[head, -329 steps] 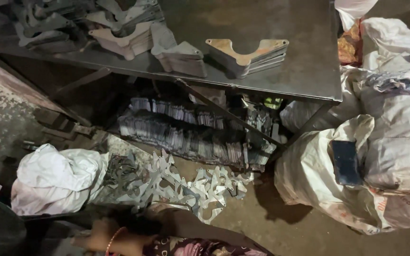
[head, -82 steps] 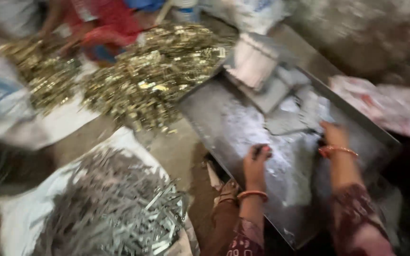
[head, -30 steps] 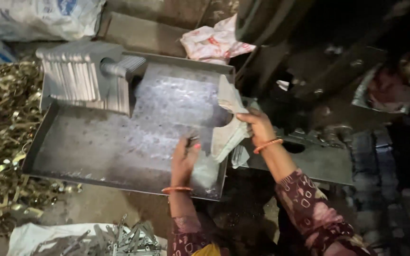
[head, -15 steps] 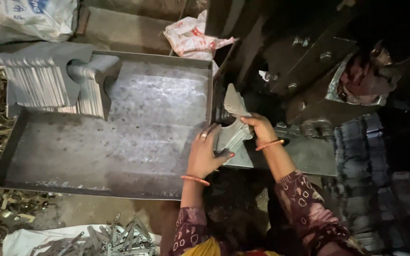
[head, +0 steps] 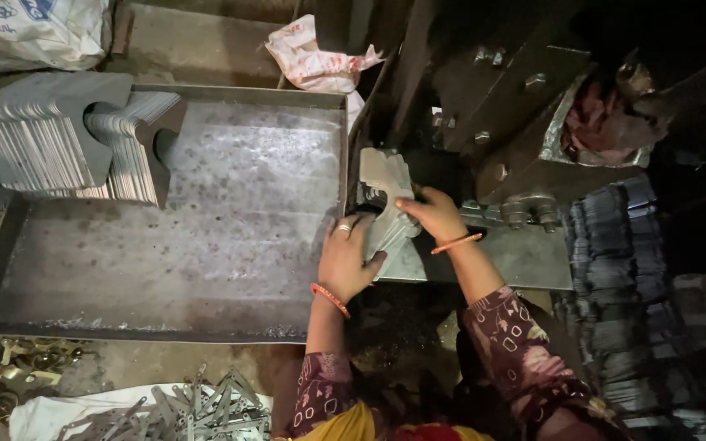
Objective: Operating a mechanical press machine to stamp or shape metal brackets.
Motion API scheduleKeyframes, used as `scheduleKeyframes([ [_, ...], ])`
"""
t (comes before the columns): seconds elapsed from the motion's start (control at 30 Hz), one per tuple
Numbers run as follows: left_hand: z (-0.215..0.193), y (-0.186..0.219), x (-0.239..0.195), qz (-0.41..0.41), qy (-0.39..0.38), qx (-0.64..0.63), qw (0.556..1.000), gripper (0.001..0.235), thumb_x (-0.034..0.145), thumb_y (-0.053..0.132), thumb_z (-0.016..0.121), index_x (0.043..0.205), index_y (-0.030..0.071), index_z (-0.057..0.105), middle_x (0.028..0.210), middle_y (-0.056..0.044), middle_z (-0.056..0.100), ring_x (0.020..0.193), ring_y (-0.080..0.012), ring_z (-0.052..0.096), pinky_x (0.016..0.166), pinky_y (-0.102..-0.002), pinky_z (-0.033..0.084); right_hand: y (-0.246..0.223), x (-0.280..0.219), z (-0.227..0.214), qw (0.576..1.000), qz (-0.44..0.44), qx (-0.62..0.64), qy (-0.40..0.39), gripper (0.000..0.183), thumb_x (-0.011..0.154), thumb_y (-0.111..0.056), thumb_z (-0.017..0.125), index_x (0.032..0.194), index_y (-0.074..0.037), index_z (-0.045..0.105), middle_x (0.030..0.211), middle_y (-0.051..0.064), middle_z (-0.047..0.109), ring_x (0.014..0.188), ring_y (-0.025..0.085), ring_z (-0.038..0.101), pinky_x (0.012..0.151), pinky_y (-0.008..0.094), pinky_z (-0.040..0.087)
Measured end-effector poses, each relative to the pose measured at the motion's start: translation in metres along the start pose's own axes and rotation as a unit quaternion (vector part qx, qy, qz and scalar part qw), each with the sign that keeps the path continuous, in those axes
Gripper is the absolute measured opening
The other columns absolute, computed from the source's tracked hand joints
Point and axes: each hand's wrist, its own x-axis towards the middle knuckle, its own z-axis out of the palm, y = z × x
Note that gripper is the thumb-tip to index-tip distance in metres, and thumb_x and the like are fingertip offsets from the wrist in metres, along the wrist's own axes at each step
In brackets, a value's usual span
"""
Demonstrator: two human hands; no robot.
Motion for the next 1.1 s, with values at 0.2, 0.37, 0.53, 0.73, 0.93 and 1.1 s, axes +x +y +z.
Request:
scheduleKeyframes([
  [0.2, 0.008, 0.000, -0.003, 0.023, 0.006, -0.013, 1.000, 0.068, 0.072, 0.017, 0.082, 0.135, 0.008, 0.058, 0.133, -0.018, 0.055, 0.126, -0.0440, 0.050, 0.107, -0.049, 0.042, -0.002, -0.037, -0.007, 0.915, -0.131, -0.351, 0.151, 0.074, 0.086, -0.042, 0.077, 0.136, 0.008, 0.054, 0.127, 0.034, 0.060, 0.114, 0.048, 0.060, 0.097, 0.048, 0.049],
  [0.37, 0.008, 0.007, -0.004, 0.019, -0.030, -0.021, 0.999, 0.069, 0.070, 0.017, 0.082, 0.134, 0.008, 0.057, 0.134, -0.020, 0.054, 0.126, -0.0434, 0.050, 0.107, -0.048, 0.043, 0.026, -0.068, -0.020, 0.929, -0.184, -0.308, 0.092, 0.066, 0.084, -0.029, 0.075, 0.140, 0.000, 0.055, 0.132, 0.028, 0.060, 0.120, 0.046, 0.059, 0.100, 0.047, 0.049],
  [0.53, 0.011, 0.022, -0.004, -0.009, -0.063, -0.007, 0.998, 0.076, 0.063, 0.022, 0.087, 0.129, 0.005, 0.054, 0.132, -0.023, 0.053, 0.124, -0.0456, 0.049, 0.104, -0.050, 0.041, 0.040, -0.070, -0.023, 0.932, -0.236, -0.265, 0.077, 0.068, 0.081, -0.024, 0.080, 0.141, -0.001, 0.055, 0.131, 0.026, 0.060, 0.120, 0.044, 0.059, 0.099, 0.045, 0.049],
  [0.73, 0.031, 0.019, -0.008, -0.080, -0.088, 0.032, 0.992, 0.070, 0.069, 0.021, 0.082, 0.130, 0.004, 0.051, 0.132, -0.025, 0.055, 0.120, -0.0460, 0.055, 0.098, -0.050, 0.048, 0.042, -0.061, -0.032, 0.940, -0.286, -0.180, 0.051, 0.063, 0.081, -0.023, 0.082, 0.136, -0.003, 0.060, 0.125, 0.021, 0.066, 0.111, 0.039, 0.065, 0.093, 0.042, 0.052],
  [0.93, 0.041, -0.005, -0.011, -0.074, -0.054, 0.042, 0.995, 0.066, 0.068, 0.015, 0.080, 0.127, 0.004, 0.053, 0.127, -0.025, 0.057, 0.109, -0.0479, 0.060, 0.088, -0.052, 0.052, 0.066, -0.053, -0.018, 0.937, -0.306, -0.149, 0.075, 0.052, 0.084, -0.025, 0.083, 0.130, -0.006, 0.066, 0.116, 0.018, 0.070, 0.105, 0.037, 0.069, 0.090, 0.041, 0.055],
  [1.1, 0.025, 0.026, -0.009, -0.026, 0.002, 0.013, 1.000, 0.071, 0.069, 0.015, 0.079, 0.135, 0.006, 0.054, 0.132, -0.023, 0.058, 0.118, -0.0458, 0.058, 0.096, -0.050, 0.051, 0.052, -0.069, -0.022, 0.924, -0.334, -0.152, 0.108, 0.055, 0.089, -0.023, 0.078, 0.136, -0.004, 0.059, 0.120, 0.021, 0.068, 0.107, 0.040, 0.066, 0.090, 0.043, 0.053],
])
